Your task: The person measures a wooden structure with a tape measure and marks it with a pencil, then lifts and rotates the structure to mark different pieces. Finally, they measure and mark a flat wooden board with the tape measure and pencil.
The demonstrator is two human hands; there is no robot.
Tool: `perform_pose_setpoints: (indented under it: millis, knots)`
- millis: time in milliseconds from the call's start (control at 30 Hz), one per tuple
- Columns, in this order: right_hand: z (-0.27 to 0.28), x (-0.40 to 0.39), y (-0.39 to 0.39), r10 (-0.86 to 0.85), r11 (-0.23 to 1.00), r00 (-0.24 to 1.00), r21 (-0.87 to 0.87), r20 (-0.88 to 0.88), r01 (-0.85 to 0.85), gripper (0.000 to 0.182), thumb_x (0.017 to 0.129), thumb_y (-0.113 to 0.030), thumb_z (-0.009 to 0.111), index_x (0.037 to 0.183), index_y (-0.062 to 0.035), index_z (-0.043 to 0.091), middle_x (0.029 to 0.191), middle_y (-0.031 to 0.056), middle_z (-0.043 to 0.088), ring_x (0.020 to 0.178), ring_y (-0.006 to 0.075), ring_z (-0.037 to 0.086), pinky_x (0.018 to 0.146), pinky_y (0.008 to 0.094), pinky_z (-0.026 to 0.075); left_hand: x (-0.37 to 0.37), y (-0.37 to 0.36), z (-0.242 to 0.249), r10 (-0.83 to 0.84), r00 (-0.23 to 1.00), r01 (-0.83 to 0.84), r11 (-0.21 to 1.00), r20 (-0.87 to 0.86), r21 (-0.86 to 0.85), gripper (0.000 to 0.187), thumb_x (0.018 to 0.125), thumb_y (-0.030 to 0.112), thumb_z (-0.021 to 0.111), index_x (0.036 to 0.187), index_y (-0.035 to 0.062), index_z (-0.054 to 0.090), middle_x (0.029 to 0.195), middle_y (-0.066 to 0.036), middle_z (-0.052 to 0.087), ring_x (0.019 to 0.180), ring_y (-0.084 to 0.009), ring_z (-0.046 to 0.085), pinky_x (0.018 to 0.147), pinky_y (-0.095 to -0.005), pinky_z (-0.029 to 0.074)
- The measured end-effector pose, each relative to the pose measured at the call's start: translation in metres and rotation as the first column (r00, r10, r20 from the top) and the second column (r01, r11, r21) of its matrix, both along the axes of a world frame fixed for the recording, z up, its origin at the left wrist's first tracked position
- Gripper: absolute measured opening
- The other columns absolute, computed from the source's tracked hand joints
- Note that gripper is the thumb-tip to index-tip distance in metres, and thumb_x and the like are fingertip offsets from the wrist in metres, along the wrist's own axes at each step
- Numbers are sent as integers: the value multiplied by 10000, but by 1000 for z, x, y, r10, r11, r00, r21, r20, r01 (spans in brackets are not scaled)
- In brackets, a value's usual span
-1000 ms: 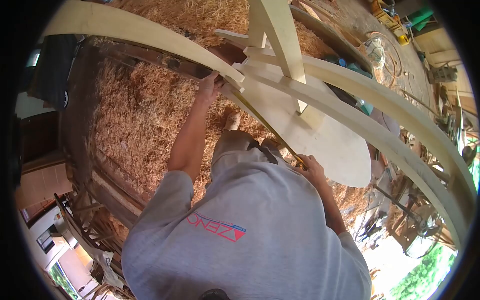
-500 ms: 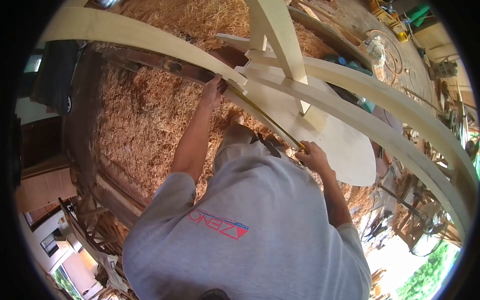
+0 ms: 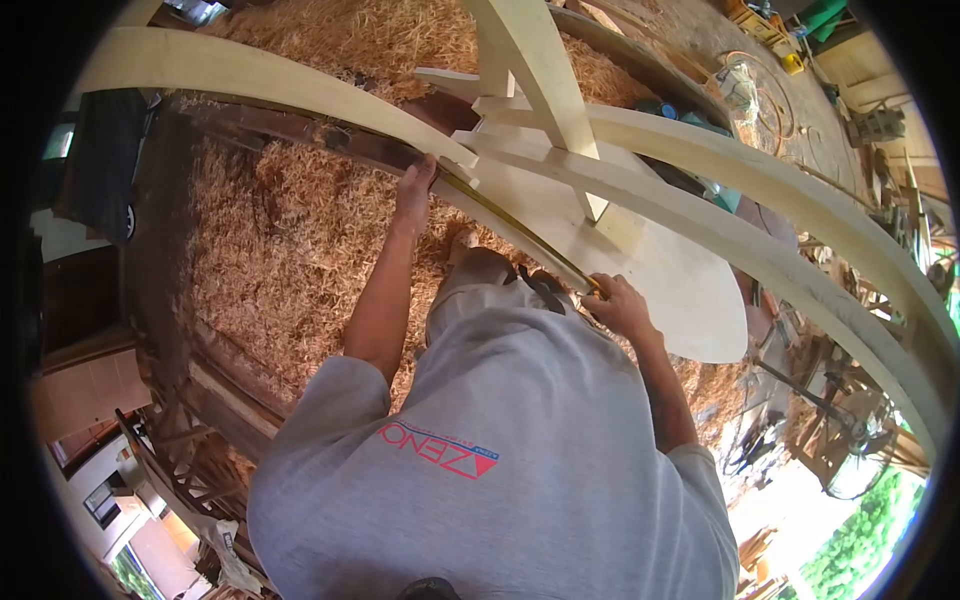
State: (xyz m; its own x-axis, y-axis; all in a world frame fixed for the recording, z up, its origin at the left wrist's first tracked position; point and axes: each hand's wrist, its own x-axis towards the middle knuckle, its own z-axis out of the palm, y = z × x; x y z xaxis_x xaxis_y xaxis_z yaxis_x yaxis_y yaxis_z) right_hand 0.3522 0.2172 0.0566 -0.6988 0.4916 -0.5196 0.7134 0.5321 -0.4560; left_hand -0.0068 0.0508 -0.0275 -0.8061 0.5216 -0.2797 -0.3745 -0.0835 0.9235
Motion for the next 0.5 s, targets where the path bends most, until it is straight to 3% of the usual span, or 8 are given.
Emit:
perform_pose_setpoints:
  millis: [67, 133, 167, 333, 367, 433, 500]
  knots:
    - [0, 0, 2, 12, 1000, 1000, -1, 5, -12, 527, 764, -414, 623, 1211, -135, 618, 981, 162, 621, 923, 323, 610, 816, 411, 487, -2, 0, -2, 25, 998, -26, 1000, 50, 13, 770, 861, 514, 667, 1302, -87, 472, 1315, -144, 530, 1241, -211, 452, 1073, -348, 298]
    - [-1, 0, 3, 23, 1000, 1000, -5, 12, -23, 531, 765, -419, 624, 1213, -134, 617, 984, 163, 621, 925, 325, 610, 820, 411, 487, -11, 3, -19, 35, 984, -46, 997, 175, 60, 635, 888, 472, 650, 1260, -26, 523, 1210, -98, 594, 1140, -195, 537, 992, -346, 393]
    - [-4, 1, 4, 30, 1000, 1000, 0, 10, -30, 535, 766, -422, 625, 1215, -131, 616, 985, 163, 622, 929, 326, 610, 824, 411, 486, -16, 4, -28, 40, 984, -51, 997, 176, 60, 635, 888, 472, 650, 1260, -26, 523, 1210, -98, 594, 1140, -195, 537, 992, -346, 393]
    - [0, -3, 6, 24, 1000, 1000, -14, 19, -24, 543, 768, -429, 626, 1219, -126, 615, 991, 163, 626, 937, 326, 612, 832, 408, 486, -21, 5, -32, 84, 970, -75, 996, 229, -46, 516, 920, 452, 616, 1194, 17, 583, 1163, -75, 623, 1068, -181, 580, 951, -352, 419]
    - [1, -3, 5, 10, 1000, 1000, -19, 25, -9, 543, 768, -428, 626, 1218, -124, 617, 992, 162, 627, 938, 324, 612, 834, 405, 486, -19, 5, -27, 83, 970, -74, 996, 229, -48, 516, 920, 452, 616, 1194, 17, 583, 1163, -75, 623, 1068, -181, 580, 951, -352, 419]
    - [2, -3, 4, -5, 1000, 1000, -23, 29, 5, 543, 768, -427, 626, 1217, -122, 620, 993, 161, 629, 939, 323, 613, 836, 402, 487, -13, 4, -6, 16, 967, -8, 999, 256, -32, 741, 860, 566, 642, 1237, -65, 547, 1188, -104, 584, 1118, -192, 508, 996, -315, 342]
    - [1, -3, 4, 4, 1000, 1000, -5, 19, -4, 538, 771, -425, 627, 1219, -128, 620, 995, 163, 628, 935, 320, 614, 835, 400, 488, -11, 4, -7, 27, 978, -10, 996, 207, -84, 729, 871, 569, 624, 1232, -61, 558, 1176, -98, 597, 1107, -186, 520, 994, -310, 350]
